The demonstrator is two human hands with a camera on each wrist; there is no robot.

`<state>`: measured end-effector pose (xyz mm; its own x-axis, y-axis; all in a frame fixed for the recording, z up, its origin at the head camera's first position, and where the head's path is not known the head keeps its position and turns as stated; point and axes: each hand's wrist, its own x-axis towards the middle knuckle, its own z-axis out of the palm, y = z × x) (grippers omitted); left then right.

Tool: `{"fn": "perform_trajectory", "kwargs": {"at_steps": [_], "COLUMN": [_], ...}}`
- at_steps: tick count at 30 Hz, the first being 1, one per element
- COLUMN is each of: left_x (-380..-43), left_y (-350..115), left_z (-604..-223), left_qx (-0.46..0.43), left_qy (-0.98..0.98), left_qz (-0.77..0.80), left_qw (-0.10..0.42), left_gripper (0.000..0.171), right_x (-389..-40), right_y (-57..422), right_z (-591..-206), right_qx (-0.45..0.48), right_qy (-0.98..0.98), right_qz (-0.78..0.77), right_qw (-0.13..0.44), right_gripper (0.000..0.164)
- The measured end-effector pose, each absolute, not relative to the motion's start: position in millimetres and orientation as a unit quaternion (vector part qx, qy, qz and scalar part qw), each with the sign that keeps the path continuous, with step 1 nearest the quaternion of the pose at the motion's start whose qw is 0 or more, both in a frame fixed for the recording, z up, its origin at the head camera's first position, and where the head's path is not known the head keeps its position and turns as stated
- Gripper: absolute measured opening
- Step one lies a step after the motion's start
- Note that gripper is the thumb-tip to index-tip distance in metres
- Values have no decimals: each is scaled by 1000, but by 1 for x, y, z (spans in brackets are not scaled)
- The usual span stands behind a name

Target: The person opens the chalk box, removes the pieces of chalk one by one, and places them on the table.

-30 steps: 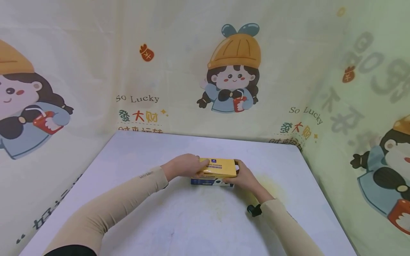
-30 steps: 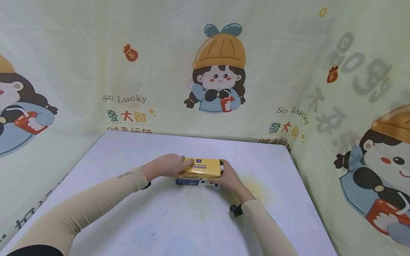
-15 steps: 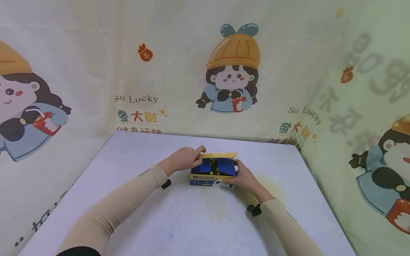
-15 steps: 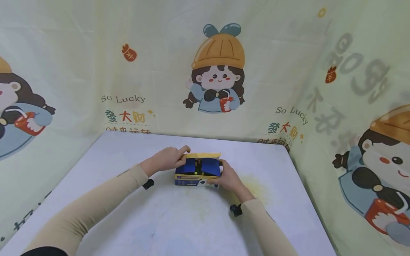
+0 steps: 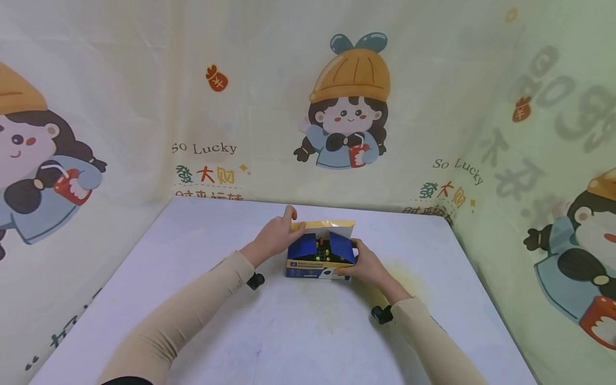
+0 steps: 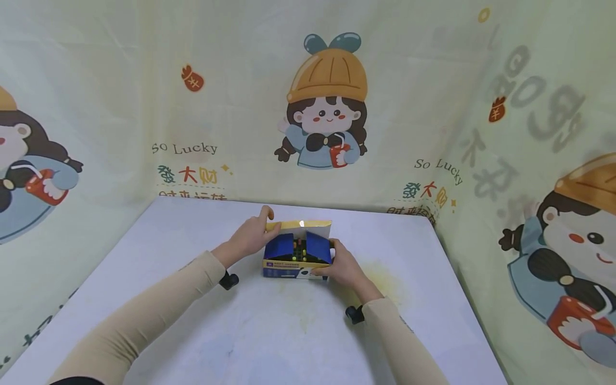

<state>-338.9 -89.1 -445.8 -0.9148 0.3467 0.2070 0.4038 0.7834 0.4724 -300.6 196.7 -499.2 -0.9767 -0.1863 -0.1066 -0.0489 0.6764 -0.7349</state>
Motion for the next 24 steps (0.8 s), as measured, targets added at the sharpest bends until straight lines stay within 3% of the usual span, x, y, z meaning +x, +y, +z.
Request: {"fn": "perform_trajectory", "kwargs": {"at_steps": [14,18,24], "left_x": [-345,-348,-340], "left_y": [-82,-84,-87], "left_z": [-464,-471,-486], "left_qx": [-103,-78,-62], "left_qy": [-910,-907,-908], "left_qz": [-374,-393,-411], "left_qw": [148,127,46], "left_gripper": [49,45,50], "right_x": [-302,-302,-301], "right_y": [198,197,197], "right_z": [-502,-502,-502], "right_qx": [-57,-57,-55], "right_qy": [909,910,910], "right_qz": [-404,-401,-401], "right_qw": [88,88,90], "right_gripper": [109,110,110]}}
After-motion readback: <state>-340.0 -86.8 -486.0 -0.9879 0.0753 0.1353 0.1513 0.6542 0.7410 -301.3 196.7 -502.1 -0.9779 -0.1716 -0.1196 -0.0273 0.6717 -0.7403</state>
